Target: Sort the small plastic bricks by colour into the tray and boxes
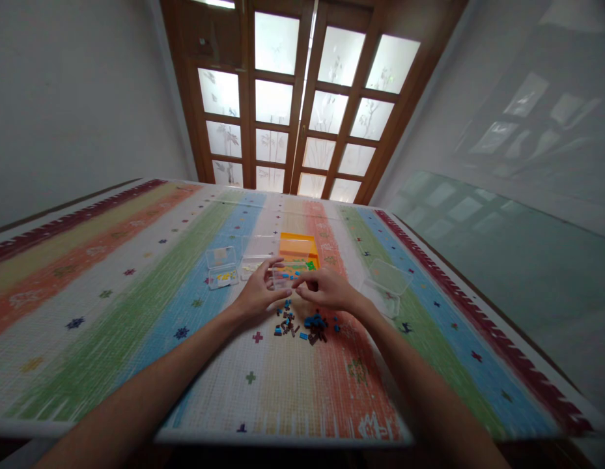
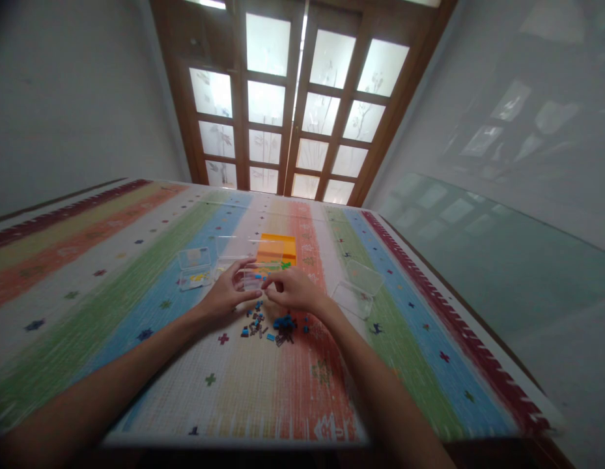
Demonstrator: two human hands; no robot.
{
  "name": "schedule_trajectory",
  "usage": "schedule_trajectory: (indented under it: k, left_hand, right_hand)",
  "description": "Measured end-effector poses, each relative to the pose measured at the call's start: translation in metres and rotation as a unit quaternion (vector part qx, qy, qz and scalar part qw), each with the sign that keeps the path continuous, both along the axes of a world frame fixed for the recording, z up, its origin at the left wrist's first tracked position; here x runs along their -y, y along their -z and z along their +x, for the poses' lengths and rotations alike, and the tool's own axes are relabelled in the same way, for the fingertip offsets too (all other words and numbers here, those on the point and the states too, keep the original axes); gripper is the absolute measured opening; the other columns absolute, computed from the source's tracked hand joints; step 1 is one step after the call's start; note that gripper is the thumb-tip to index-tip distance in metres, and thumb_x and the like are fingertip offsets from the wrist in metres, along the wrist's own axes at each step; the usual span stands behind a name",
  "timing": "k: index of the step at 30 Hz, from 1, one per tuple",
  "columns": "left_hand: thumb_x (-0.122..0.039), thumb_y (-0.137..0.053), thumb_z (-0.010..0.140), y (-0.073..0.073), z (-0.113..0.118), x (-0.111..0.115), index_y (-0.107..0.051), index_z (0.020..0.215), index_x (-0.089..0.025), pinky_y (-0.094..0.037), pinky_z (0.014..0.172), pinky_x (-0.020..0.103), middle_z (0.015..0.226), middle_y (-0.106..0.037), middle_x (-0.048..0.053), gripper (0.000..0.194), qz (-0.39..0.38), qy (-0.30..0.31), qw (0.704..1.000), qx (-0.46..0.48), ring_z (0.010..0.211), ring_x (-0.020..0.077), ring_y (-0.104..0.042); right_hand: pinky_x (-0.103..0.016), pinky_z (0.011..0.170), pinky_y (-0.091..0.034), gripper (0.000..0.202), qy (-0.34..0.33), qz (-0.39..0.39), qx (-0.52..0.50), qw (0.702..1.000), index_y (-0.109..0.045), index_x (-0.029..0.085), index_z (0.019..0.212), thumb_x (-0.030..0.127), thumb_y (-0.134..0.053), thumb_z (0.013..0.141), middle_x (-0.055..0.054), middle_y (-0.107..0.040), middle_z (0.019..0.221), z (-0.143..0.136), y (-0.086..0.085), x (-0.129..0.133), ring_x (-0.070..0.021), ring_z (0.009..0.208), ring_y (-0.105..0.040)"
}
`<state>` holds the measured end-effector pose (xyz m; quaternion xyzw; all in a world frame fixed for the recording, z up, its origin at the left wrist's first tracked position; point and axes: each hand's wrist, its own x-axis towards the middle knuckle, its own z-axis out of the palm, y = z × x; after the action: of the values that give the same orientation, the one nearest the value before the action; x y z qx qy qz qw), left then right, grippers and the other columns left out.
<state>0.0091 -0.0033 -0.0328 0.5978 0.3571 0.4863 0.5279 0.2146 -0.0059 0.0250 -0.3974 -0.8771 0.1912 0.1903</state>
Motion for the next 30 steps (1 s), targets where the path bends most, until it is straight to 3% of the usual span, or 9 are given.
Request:
schedule_trajectory:
  k: [9, 15, 23, 30]
  left_hand:
    - [-0.019, -0.084, 0.065, 0.002, -0.005, -0.007, -0.05, 0.129, -0.018, -0.053, 0.1, 0.05, 0.129, -0.057, 0.015, 0.073, 0.016, -0.015, 1.0, -0.005, 0.112, 0.0267, -0.064]
    - [-0.018, -0.083, 0.067, 0.005, -0.008, -0.011, -0.05, 0.131, -0.019, -0.054, 0.101, 0.048, 0.129, -0.055, 0.014, 0.072, 0.036, -0.022, 0.999, -0.016, 0.112, 0.0251, -0.064]
    - [-0.016, -0.083, 0.065, 0.003, -0.006, -0.009, -0.051, 0.13, -0.02, -0.052, 0.102, 0.049, 0.132, -0.054, 0.014, 0.073, 0.017, -0.023, 1.0, 0.0, 0.112, 0.0248, -0.063]
    - [-0.02, -0.084, 0.063, 0.003, -0.007, -0.01, -0.052, 0.129, -0.021, -0.051, 0.103, 0.052, 0.131, -0.055, 0.014, 0.073, 0.018, -0.028, 0.999, -0.009, 0.114, 0.0267, -0.061]
  right_hand:
    - [-0.024, 0.063, -0.037, 0.026, -0.038, 0.018, 0.154, 0.987, -0.08, 0.021, 0.099, 0.014, -0.062, 0.082, -0.005, -0.072, 0.073, -0.014, 0.004, 0.008, -0.0146, 0.066, -0.059]
    - [-0.024, 0.067, -0.039, 0.027, -0.029, 0.015, 0.163, 0.986, -0.077, 0.023, 0.102, 0.013, -0.059, 0.085, -0.006, -0.075, 0.088, -0.014, 0.014, 0.008, -0.0165, 0.078, -0.064]
    - [-0.025, 0.065, -0.037, 0.023, 0.004, 0.026, 0.195, 0.98, -0.078, 0.021, 0.1, 0.017, -0.06, 0.085, -0.007, -0.074, 0.082, -0.003, 0.021, 0.002, -0.0171, 0.074, -0.064]
    - [-0.022, 0.06, -0.036, 0.023, 0.007, -0.042, 0.179, 0.983, -0.078, 0.017, 0.099, 0.012, -0.064, 0.08, -0.003, -0.07, 0.07, 0.007, 0.007, 0.009, -0.0124, 0.062, -0.057]
